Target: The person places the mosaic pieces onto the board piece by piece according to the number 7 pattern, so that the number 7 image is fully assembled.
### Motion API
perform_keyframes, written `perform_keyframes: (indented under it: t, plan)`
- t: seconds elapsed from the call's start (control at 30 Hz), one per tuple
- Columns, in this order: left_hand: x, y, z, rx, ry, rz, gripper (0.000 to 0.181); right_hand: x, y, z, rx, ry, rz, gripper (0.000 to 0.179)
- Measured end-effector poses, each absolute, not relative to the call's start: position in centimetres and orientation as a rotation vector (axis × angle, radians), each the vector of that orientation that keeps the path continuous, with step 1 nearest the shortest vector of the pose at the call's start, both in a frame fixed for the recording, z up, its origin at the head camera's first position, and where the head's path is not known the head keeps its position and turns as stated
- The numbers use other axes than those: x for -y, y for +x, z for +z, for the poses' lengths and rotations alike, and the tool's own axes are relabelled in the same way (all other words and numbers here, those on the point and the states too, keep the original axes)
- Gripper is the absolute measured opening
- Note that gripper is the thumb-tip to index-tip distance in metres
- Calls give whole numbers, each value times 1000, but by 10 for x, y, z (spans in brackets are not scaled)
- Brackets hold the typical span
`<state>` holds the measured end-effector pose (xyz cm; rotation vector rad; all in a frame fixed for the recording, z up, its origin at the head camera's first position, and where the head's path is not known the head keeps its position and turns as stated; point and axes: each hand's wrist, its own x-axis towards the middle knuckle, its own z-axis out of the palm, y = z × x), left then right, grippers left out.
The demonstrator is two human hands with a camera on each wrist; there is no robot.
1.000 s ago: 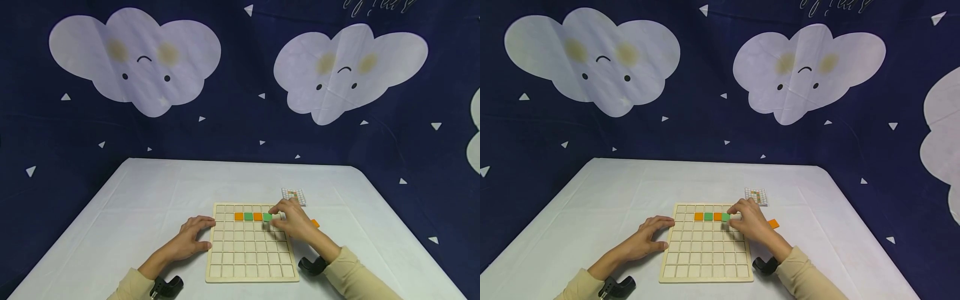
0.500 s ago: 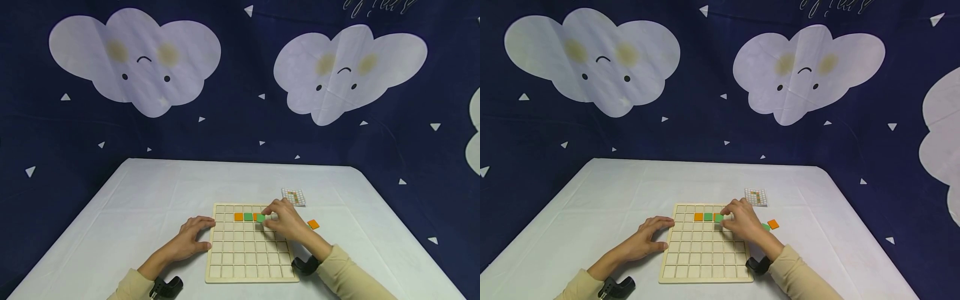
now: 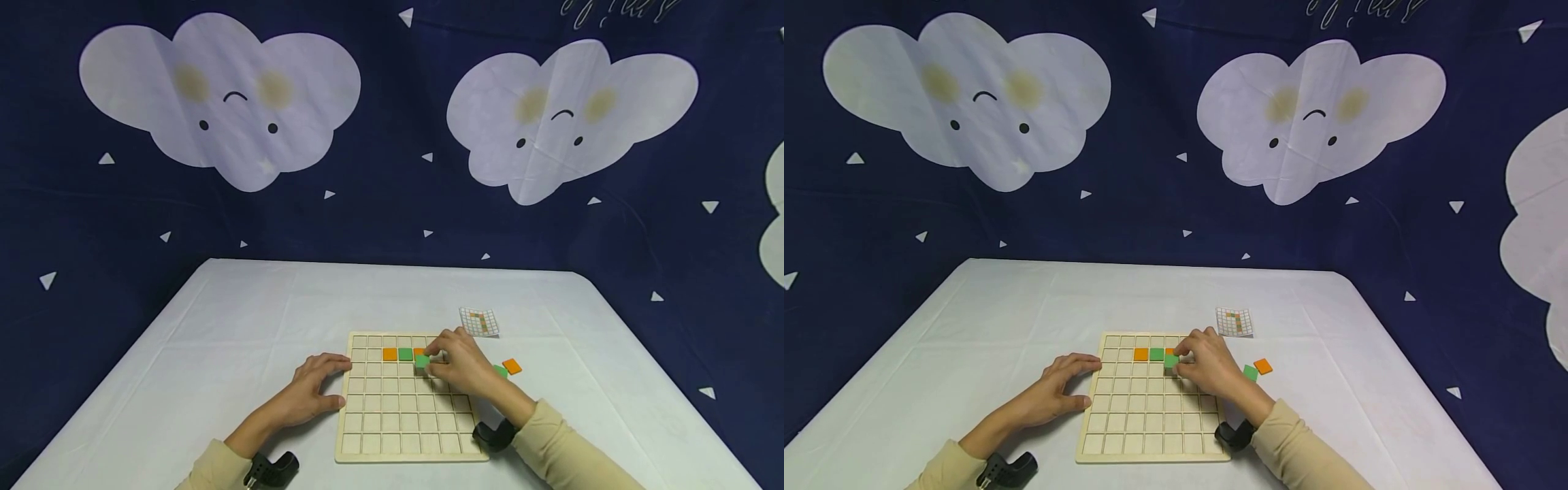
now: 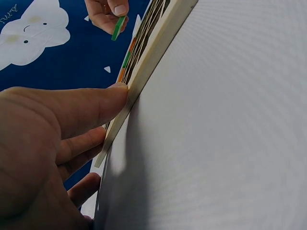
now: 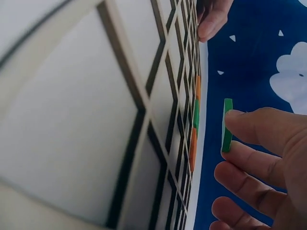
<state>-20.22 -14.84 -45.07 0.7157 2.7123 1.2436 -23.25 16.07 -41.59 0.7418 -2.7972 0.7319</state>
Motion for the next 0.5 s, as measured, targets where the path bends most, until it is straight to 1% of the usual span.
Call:
perform_keyframes:
  t: [0.5]
  plan:
    - [147,-201,-449,-2723,710,1242,53,-159,-237,-423,2814,752,687,17]
